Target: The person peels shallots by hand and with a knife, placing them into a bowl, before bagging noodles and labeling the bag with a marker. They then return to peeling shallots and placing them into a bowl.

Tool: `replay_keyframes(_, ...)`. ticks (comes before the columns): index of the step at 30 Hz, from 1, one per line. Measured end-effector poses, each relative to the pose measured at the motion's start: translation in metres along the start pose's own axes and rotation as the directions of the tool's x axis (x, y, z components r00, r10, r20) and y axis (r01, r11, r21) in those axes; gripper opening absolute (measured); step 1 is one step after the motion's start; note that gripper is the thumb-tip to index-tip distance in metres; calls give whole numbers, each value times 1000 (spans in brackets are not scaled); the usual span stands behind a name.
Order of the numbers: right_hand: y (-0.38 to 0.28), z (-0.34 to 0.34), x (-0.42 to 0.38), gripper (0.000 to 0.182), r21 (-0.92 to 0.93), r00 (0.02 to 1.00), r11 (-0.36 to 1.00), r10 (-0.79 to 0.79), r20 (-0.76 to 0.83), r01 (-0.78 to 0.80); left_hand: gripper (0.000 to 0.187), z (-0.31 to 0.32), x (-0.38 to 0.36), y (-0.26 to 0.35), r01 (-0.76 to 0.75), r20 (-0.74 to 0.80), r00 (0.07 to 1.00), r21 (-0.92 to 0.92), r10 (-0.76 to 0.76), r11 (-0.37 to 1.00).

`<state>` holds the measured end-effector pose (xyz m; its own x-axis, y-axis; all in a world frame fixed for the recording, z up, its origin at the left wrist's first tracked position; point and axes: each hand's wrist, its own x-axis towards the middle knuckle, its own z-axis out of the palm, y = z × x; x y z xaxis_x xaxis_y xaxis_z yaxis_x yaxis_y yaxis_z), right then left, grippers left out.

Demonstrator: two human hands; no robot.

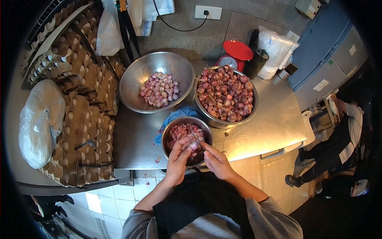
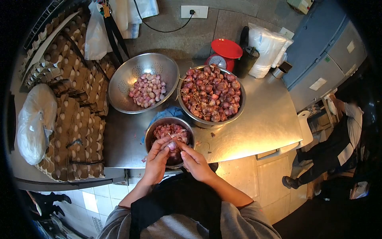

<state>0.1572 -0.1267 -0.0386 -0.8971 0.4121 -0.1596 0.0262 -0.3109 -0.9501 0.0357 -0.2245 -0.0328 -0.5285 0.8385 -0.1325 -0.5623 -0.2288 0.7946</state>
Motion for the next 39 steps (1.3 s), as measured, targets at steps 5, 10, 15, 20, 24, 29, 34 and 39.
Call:
replay_keyframes(5,-3,0,1,40,8,1000,1000,-19,21,19,26,0,2,-7,-19,-19,1000,-2,19,1000)
replay_keyframes(10,-10,-15,6,40,-114,998,993,8,-69,-16,28,-5,4,-6,65,23,998,-119,-63,991)
replay_keyframes(15,-10,-10,0,42,-420,989,897,-150,-1,136,26,0,5,-4,60,-2,998,-189,-61,980)
replay_keyframes(20,-7,-2,-3,43,-642,978,747,-208,24,174,24,-9,8,-14,18,20,1000,-207,-15,978)
replay_keyframes(24,-10,-9,3,41,-548,981,827,-188,-54,128,27,-7,9,-10,55,2,998,-161,-56,985)
replay_keyframes(29,-2,-19,9,41,-515,959,830,-279,-51,214,29,-2,8,-4,67,18,998,-146,-65,987)
replay_keyframes(34,-11,-7,-2,41,-569,973,797,-228,27,203,36,-4,11,-9,-40,-25,999,-38,39,998)
replay_keyframes(39,-6,-15,4,42,-585,969,784,-249,9,207,40,-3,9,-6,-58,-37,998,32,59,998)
